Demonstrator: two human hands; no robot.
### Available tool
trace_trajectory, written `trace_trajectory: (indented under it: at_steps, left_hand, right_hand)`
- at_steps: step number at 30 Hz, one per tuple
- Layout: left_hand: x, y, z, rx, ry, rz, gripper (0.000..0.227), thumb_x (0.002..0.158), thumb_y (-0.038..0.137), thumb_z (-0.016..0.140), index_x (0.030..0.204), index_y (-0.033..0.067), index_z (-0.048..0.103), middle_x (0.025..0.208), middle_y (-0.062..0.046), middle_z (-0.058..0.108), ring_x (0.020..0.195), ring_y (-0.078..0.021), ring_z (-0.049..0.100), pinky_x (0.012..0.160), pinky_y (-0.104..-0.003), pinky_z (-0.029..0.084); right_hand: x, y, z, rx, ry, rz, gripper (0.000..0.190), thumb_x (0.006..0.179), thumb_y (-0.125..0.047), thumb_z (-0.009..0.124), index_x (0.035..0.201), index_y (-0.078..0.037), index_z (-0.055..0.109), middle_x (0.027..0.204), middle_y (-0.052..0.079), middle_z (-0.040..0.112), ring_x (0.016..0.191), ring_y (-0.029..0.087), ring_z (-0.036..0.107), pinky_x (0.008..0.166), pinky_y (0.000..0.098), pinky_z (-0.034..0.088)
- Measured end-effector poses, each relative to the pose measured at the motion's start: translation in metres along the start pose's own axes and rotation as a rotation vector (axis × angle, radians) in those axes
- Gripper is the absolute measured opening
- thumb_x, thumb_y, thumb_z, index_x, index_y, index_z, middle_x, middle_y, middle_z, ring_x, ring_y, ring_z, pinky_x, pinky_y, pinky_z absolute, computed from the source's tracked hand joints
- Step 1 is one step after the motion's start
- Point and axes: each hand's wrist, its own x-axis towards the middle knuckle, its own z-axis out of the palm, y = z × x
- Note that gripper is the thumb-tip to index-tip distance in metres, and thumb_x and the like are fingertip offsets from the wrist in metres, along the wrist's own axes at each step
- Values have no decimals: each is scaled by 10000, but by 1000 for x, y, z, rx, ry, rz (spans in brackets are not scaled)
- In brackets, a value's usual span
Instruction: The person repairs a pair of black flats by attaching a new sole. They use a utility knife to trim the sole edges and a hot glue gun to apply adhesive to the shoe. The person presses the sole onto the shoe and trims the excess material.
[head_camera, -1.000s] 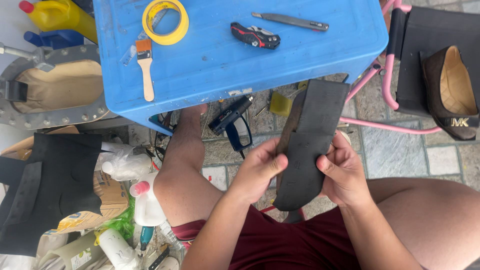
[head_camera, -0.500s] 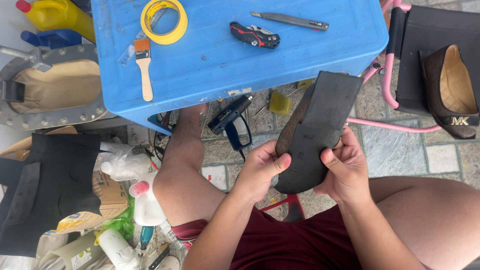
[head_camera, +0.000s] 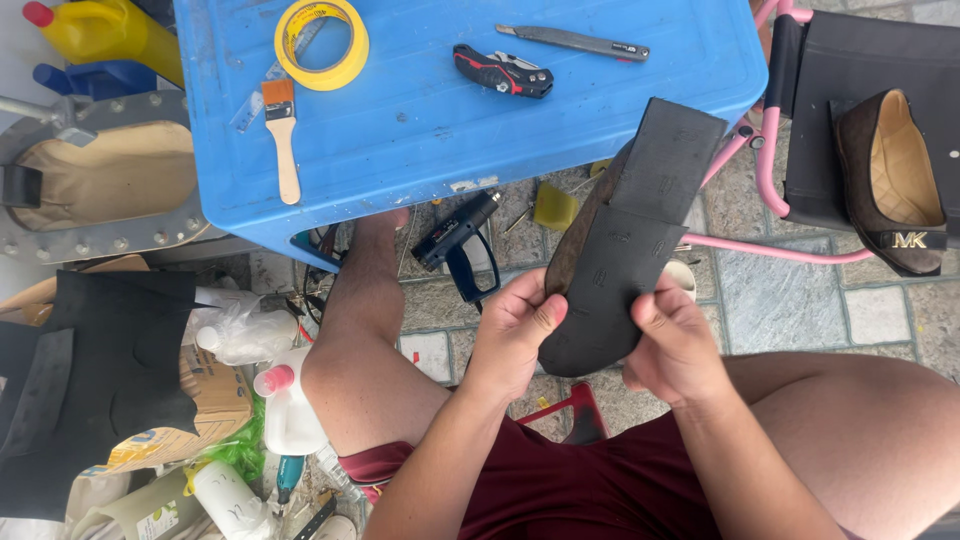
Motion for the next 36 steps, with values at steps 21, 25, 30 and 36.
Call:
trace_trajectory:
  at_steps: [21, 25, 30, 36]
  left_hand:
    - [11, 5, 13, 112, -141, -107, 600, 1009, 318, 666, 1506, 24, 502, 1362, -77, 658, 1242, -139, 612, 1073, -292, 487]
    - [19, 8, 32, 361, -2, -98, 638, 943, 350, 686, 1472, 12, 574, 1317, -141, 709, 1155, -192, 669, 987, -335, 541]
    - [9, 19, 33, 738, -166, 139, 649, 957, 281, 719, 1492, -5, 487, 1395, -153, 627, 1301, -201, 591, 1081, -341, 468]
    - [13, 28, 38, 550, -233, -38, 706, 804, 321, 835, 1395, -18, 651, 1304, -203, 739, 1229, -292, 698, 1091, -379, 530]
  right_hand:
    - [11, 11, 12, 44, 324, -179, 481, 1050, -385, 524, 1381, -36, 524, 1334, 118, 642, 1187, 242, 656, 1071, 432, 498]
    - [24, 12, 29, -81, 613, -238, 614, 1037, -517, 450, 1376, -13, 543, 1307, 140, 651, 1121, 233, 657, 1002, 412, 518]
    - [34, 8, 22, -25, 645, -211, 632, 1016, -583, 436, 1333, -48, 549, 1197, 113, 656, 1062, 238, 655, 947, 406, 546]
    - [32, 3, 19, -62, 551, -294, 642, 986, -668, 446, 1207, -82, 584, 953, 59, 606, 841, 184, 603, 708, 339, 506]
